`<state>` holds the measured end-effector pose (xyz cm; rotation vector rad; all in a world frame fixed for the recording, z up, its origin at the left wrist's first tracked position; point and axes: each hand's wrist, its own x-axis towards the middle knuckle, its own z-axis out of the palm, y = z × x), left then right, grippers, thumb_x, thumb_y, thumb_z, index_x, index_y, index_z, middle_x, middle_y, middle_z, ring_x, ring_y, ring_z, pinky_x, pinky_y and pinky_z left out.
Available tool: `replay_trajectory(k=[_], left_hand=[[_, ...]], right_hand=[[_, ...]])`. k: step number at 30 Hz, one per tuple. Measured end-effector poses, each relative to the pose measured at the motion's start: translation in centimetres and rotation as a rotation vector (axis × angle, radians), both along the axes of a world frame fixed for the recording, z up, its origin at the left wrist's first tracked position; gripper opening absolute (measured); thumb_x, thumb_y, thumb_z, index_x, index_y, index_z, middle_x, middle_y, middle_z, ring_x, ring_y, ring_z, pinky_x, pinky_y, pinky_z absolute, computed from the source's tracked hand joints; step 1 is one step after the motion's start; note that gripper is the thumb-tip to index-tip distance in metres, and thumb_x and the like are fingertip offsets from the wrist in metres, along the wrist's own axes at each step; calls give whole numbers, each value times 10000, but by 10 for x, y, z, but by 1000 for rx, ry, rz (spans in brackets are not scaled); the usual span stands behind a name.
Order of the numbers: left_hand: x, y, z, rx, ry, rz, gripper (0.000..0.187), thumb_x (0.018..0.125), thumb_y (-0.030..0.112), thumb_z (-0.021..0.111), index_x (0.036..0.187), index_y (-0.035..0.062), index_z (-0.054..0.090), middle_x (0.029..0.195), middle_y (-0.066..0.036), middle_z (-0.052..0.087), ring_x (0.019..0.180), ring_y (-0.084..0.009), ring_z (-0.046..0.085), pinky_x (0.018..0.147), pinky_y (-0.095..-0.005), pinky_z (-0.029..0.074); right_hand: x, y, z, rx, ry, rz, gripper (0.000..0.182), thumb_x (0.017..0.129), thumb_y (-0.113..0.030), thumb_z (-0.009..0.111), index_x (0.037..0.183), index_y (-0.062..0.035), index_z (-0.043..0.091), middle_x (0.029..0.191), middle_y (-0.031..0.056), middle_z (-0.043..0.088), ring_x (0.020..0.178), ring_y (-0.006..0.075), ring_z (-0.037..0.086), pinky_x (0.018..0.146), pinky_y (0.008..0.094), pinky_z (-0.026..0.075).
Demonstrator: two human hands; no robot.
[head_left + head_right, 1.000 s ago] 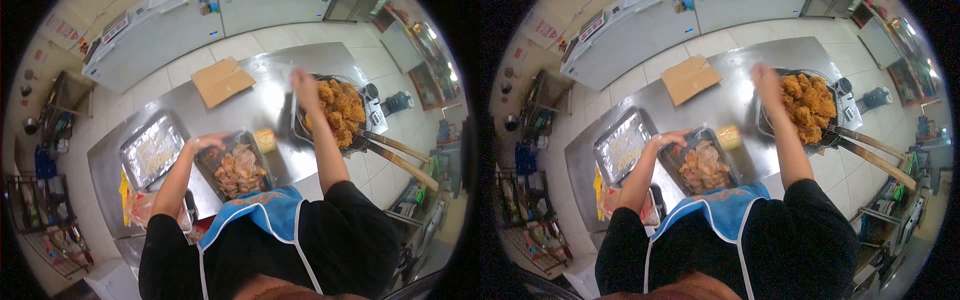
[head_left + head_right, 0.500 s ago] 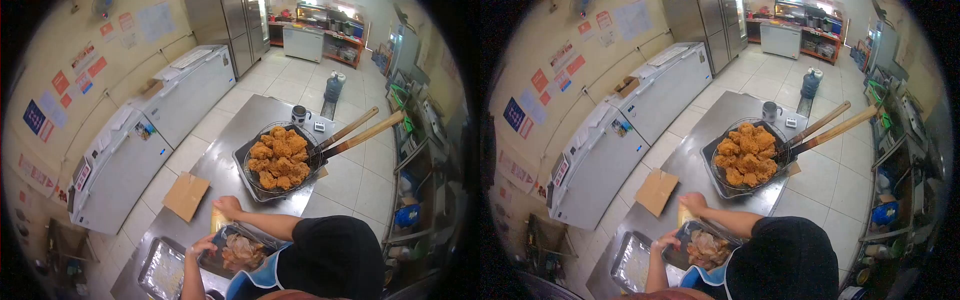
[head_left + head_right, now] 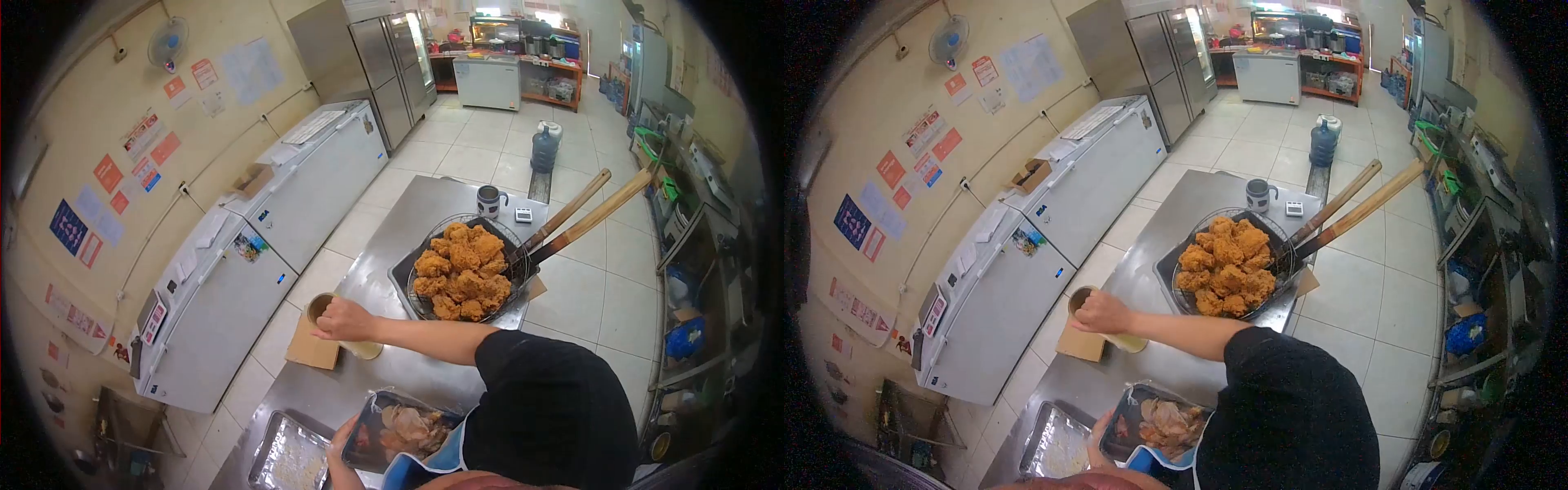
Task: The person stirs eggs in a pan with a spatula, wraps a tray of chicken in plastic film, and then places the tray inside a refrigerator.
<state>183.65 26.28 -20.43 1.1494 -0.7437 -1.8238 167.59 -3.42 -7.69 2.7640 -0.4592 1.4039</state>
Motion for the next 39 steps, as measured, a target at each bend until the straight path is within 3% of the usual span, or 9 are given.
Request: replay_trajectory(k=[5, 9, 12, 17, 21, 23, 27, 35, 39], left_hand=[[-36, 37, 7, -113, 214, 500, 796, 923, 683, 369, 1318, 7, 511, 1005, -117, 649, 865, -203, 607, 780, -349, 501], [-61, 58, 12, -122, 357, 691, 836, 920, 704, 340, 1307, -19, 502, 1231, -162, 597, 1155, -269, 552, 1014, -430, 418], [-77, 78, 1, -32, 251, 969, 848, 918, 711, 334, 1322, -20, 481, 1340, -145, 535, 1241, -288, 495, 1067, -433, 368], [-101, 118, -48, 270, -248, 833, 831, 911, 739, 315, 1335, 48, 497, 1339, -123, 543, 1237, -327, 497, 1002, -535, 383], [-123, 122, -127, 82, -410, 752, 328, 991, 371, 523, 1030, 70, 648, 770, -2, 629, 616, -83, 554, 516, -197, 408], [-120, 108, -137, 13, -472, 633, 324, 976, 363, 563, 1051, 58, 642, 831, -10, 643, 671, -95, 578, 544, -211, 427], [-151, 71, -73, 216, -536, 453, 433, 952, 423, 583, 1177, 54, 610, 1043, -56, 659, 901, -146, 639, 674, -291, 537], [-314, 56, -48, 437, -158, 14, 586, 932, 520, 568, 1299, 66, 512, 1152, -88, 627, 1026, -215, 610, 796, -380, 544], [-428, 45, -73, 313, 48, 67, 514, 937, 475, 587, 1255, 78, 512, 1024, -37, 614, 838, -168, 603, 738, -331, 533]], right_hand=[[-41, 58, 22, 34, -314, 216, 430, 863, -383, 668, 1108, -45, 567, 1002, 159, 603, 1012, 284, 576, 929, 365, 432], [-47, 115, -60, 1118, 448, 818, 481, 911, -403, 624, 1197, -16, 614, 1104, 143, 656, 1062, 254, 601, 963, 347, 442], [-77, 125, -79, 1242, 394, 730, 423, 920, -371, 615, 1161, -27, 662, 1096, 117, 690, 1008, 202, 627, 924, 329, 469], [-177, 122, -92, 1168, 108, 342, 350, 927, -311, 621, 1162, -57, 677, 1106, 91, 704, 994, 149, 636, 904, 300, 484], [-291, 127, -144, 857, 50, -50, 332, 956, -311, 572, 1183, -87, 666, 1110, 89, 702, 991, 163, 634, 879, 307, 488], [-349, 162, -148, 1453, -191, -154, 324, 977, -264, 542, 1158, -12, 635, 1061, 78, 673, 937, 121, 585, 847, 290, 465], [-419, 248, -165, 1802, -721, -293, 401, 991, -325, 541, 1214, 7, 579, 1036, 94, 652, 894, 165, 627, 752, 310, 511], [-527, 340, -220, 2050, -1319, -339, 460, 960, -326, 603, 1251, 23, 531, 1108, 134, 637, 972, 260, 642, 846, 406, 532], [-610, 331, -231, 2059, -1363, -295, 481, 958, -334, 604, 1271, 21, 521, 1140, 146, 628, 996, 268, 638, 866, 408, 528]])
